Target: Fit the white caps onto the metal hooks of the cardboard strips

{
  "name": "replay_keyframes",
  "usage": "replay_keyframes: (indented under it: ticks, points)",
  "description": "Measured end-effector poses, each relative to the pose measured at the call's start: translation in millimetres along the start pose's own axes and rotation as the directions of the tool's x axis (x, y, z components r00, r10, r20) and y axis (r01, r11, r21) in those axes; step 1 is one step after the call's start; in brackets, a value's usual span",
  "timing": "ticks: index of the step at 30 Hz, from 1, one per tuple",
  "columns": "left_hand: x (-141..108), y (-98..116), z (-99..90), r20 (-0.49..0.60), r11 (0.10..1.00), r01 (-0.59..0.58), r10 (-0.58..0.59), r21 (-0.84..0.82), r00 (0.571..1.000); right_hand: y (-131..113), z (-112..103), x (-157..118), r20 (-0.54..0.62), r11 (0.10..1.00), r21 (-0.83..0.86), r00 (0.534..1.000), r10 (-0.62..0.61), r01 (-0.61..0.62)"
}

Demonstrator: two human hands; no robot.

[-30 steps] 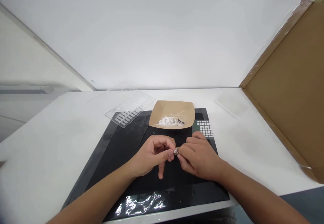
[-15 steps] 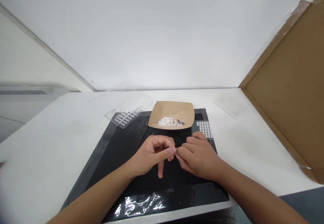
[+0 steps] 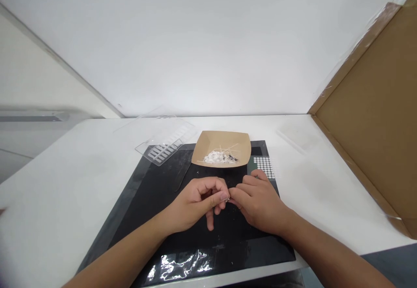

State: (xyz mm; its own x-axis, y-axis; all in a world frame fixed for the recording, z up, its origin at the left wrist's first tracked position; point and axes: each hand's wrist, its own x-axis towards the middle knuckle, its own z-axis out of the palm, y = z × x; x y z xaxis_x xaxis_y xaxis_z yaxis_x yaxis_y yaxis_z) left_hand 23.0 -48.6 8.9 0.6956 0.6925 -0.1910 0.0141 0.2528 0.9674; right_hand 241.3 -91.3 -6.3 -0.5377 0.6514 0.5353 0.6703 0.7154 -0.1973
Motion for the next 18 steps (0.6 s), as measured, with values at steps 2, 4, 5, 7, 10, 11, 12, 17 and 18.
replay_keyframes:
  ticks: [2, 4, 5, 7, 10, 11, 12, 17, 18]
  points:
    - [0.0, 0.1, 1.1, -0.018, 1.000, -0.012, 0.012, 0.015, 1.000, 1.2, -0.3, 0.3, -0.015, 1.000, -0.020, 1.000, 0.001, -0.002]
    - [0.5, 0.0, 1.6, -0.027, 1.000, -0.013, 0.013, 0.003, 1.000, 2.5, -0.7, 0.4, -0.032, 0.999, -0.044, 0.999, 0.003, -0.004]
    - [0.8, -0.4, 1.7, -0.029, 1.000, -0.008, 0.007, -0.009, 1.000, 3.1, -0.8, 0.4, -0.039, 0.999, -0.054, 0.999, 0.004, -0.006]
    - [1.7, -2.1, 1.9, -0.030, 1.000, 0.006, -0.007, -0.030, 1.000, 4.1, -0.6, 0.0, -0.055, 0.998, -0.069, 0.998, 0.008, -0.012]
    - [3.4, -6.6, 1.9, -0.042, 0.998, 0.017, -0.020, -0.055, 0.999, 5.5, 0.8, -1.3, -0.067, 0.996, -0.083, 0.997, 0.027, -0.033]
    - [4.1, -8.4, 1.8, -0.049, 0.998, 0.019, -0.022, -0.063, 0.999, 6.0, 1.6, -1.8, -0.067, 0.995, -0.085, 0.997, 0.037, -0.043]
    - [4.8, -10.2, 1.7, -0.058, 0.997, 0.019, -0.023, -0.071, 0.998, 6.4, 2.5, -2.3, -0.066, 0.995, -0.087, 0.997, 0.047, -0.052]
    - [8.2, -16.8, 0.9, -0.108, 0.994, 0.024, -0.036, -0.104, 0.993, 7.9, 7.0, -4.2, -0.071, 0.992, -0.104, 0.995, 0.071, -0.078]
    - [8.7, -17.0, 1.1, -0.121, 0.993, 0.026, -0.040, -0.112, 0.992, 7.9, 7.6, -4.4, -0.073, 0.991, -0.106, 0.995, 0.072, -0.079]
